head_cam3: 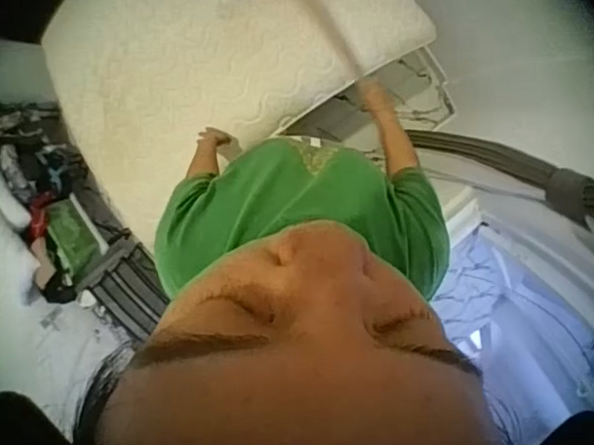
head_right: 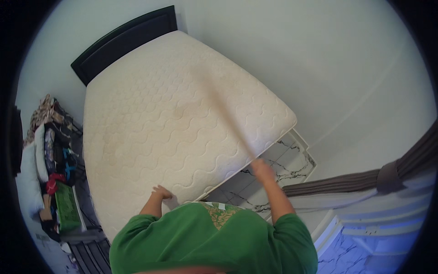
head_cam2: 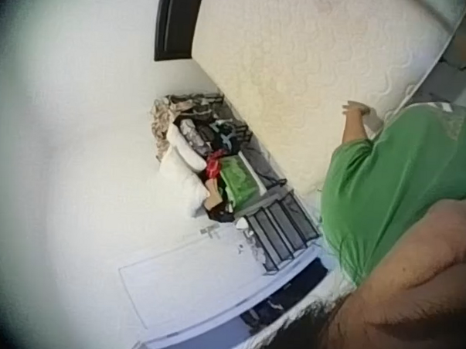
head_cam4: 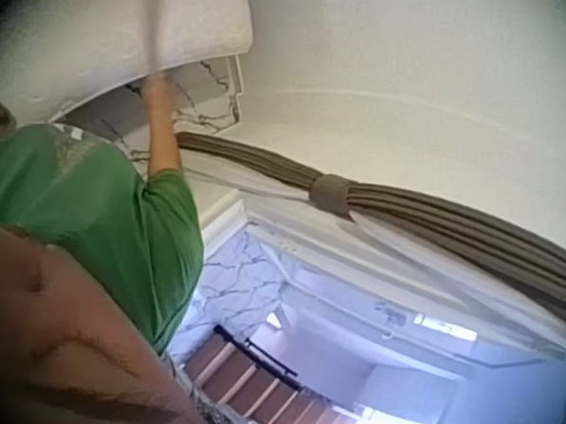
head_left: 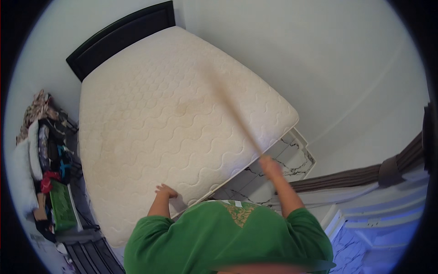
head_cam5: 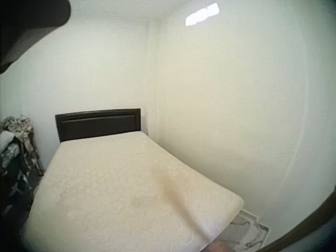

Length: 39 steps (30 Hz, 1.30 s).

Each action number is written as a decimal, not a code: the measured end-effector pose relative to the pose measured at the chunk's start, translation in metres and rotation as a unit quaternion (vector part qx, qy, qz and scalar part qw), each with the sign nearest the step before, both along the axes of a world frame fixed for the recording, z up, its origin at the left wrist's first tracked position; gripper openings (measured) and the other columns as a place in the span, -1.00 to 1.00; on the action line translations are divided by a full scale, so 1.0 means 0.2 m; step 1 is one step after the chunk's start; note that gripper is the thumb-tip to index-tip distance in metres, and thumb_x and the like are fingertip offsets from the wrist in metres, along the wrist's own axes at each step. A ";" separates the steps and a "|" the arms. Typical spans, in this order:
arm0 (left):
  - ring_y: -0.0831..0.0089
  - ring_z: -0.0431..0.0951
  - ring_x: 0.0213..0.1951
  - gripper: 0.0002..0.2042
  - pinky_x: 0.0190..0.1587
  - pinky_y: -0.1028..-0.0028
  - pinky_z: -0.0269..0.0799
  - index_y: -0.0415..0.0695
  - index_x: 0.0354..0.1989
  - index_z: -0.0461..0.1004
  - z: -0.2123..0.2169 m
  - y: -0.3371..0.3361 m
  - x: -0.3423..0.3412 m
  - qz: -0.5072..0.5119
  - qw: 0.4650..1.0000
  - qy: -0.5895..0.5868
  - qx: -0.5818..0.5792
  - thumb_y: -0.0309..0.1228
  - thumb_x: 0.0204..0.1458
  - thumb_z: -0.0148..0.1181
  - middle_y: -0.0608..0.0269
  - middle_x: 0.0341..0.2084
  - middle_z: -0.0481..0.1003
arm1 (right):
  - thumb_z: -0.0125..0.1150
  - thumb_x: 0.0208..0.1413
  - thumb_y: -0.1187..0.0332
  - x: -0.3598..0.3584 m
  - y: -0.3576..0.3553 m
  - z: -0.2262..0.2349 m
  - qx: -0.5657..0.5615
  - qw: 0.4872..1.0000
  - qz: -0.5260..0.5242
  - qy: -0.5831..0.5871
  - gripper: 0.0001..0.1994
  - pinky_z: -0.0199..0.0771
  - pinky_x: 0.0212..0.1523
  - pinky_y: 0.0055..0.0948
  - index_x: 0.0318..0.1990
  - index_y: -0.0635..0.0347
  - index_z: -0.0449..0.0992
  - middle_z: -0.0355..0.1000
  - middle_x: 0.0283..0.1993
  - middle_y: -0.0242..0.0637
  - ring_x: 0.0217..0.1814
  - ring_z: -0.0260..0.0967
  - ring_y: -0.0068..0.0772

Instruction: Cleaning a mattress using a stick broom and removing bedding.

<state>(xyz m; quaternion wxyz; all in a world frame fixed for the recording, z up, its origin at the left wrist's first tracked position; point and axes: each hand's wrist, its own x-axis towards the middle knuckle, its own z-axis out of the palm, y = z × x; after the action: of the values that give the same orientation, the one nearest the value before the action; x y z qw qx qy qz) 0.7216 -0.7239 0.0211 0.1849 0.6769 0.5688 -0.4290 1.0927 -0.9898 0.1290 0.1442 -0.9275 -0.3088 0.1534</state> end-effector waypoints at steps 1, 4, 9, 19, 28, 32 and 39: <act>0.01 -0.38 0.16 0.02 0.13 0.10 -0.35 -0.32 0.11 -0.39 -0.02 0.00 0.07 -0.017 1.000 -0.015 -0.009 -0.02 -0.39 0.15 0.00 0.15 -0.33 | -0.20 -0.01 0.10 -0.08 0.02 0.07 -0.061 0.991 0.117 -0.014 -0.65 0.29 -0.37 -0.16 -0.30 0.24 0.26 0.35 -0.42 0.01 -0.36 0.31 0.01; 0.06 -0.29 0.16 -0.08 0.11 0.12 -0.23 -0.20 0.12 -0.17 -0.02 -0.01 0.31 -0.101 0.992 -0.058 -0.051 0.01 -0.39 0.15 0.10 0.15 -0.24 | -0.23 -0.02 0.09 -0.04 -0.08 0.07 -0.146 0.941 0.300 -0.053 -0.64 0.28 -0.32 -0.16 -0.30 0.23 0.28 0.36 -0.39 -0.01 -0.31 0.31 -0.01; 0.18 0.06 0.08 -0.27 0.10 0.35 -0.08 -0.22 -0.04 0.22 0.20 -0.19 0.91 -0.284 0.882 -0.258 -0.275 0.17 -0.27 -0.02 -0.01 0.02 0.12 | -0.18 -0.02 0.16 0.56 -0.52 -0.28 -0.034 0.980 -0.172 -0.088 -0.68 0.30 -0.38 -0.24 -0.30 0.25 0.31 0.35 -0.38 0.01 -0.37 0.33 -0.09; 0.43 0.35 -0.32 -0.63 -0.34 0.38 0.30 -0.06 -0.21 0.20 0.65 -0.55 1.87 0.318 0.400 -0.736 -0.444 -0.04 -0.03 -0.17 0.24 -0.36 0.33 | -0.22 0.02 0.00 0.39 0.52 0.05 0.400 0.884 -0.034 0.241 -0.58 0.28 -0.36 -0.36 -0.09 0.09 0.25 0.28 -0.35 -0.14 -0.36 0.25 -0.35; 0.60 0.09 -0.76 -0.76 -0.75 0.57 0.03 -0.01 -0.44 0.26 0.30 0.68 1.02 0.516 0.481 -0.670 0.233 -0.13 0.02 -0.23 0.44 -0.77 0.12 | -0.06 -0.01 0.26 0.81 0.38 0.22 0.196 0.953 0.115 0.202 -0.72 0.28 -0.38 -0.55 -0.21 0.28 0.33 0.32 -0.47 -0.26 -0.45 0.27 -0.46; 0.28 0.34 -0.48 -0.62 -0.36 0.33 0.28 -0.14 -0.02 0.07 -0.15 0.89 0.65 0.564 0.450 -0.477 0.502 -0.18 0.05 -0.30 0.09 -0.47 0.38 | -0.11 0.02 0.30 1.10 0.31 0.05 0.235 0.918 -0.066 0.311 -0.77 0.20 -0.58 -0.68 -0.25 0.25 0.32 0.28 -0.56 -0.40 -0.56 0.23 -0.63; 0.24 0.10 0.06 -0.41 0.02 0.40 0.05 0.08 0.14 -0.12 0.50 0.31 2.03 0.129 0.818 -0.419 -0.373 -0.37 -0.09 -0.03 0.04 0.06 0.07 | -0.16 0.05 0.35 1.39 0.58 0.02 0.264 0.904 -0.028 0.333 -0.80 0.22 -0.58 -0.69 -0.25 0.26 0.31 0.28 -0.56 -0.39 -0.58 0.22 -0.63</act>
<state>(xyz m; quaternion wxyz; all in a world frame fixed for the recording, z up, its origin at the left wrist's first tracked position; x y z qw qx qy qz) 1.1267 -0.6622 0.1208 0.6973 0.5913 0.3146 -0.2553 1.3703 -0.8732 0.1324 0.4830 -0.7584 -0.2455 0.3623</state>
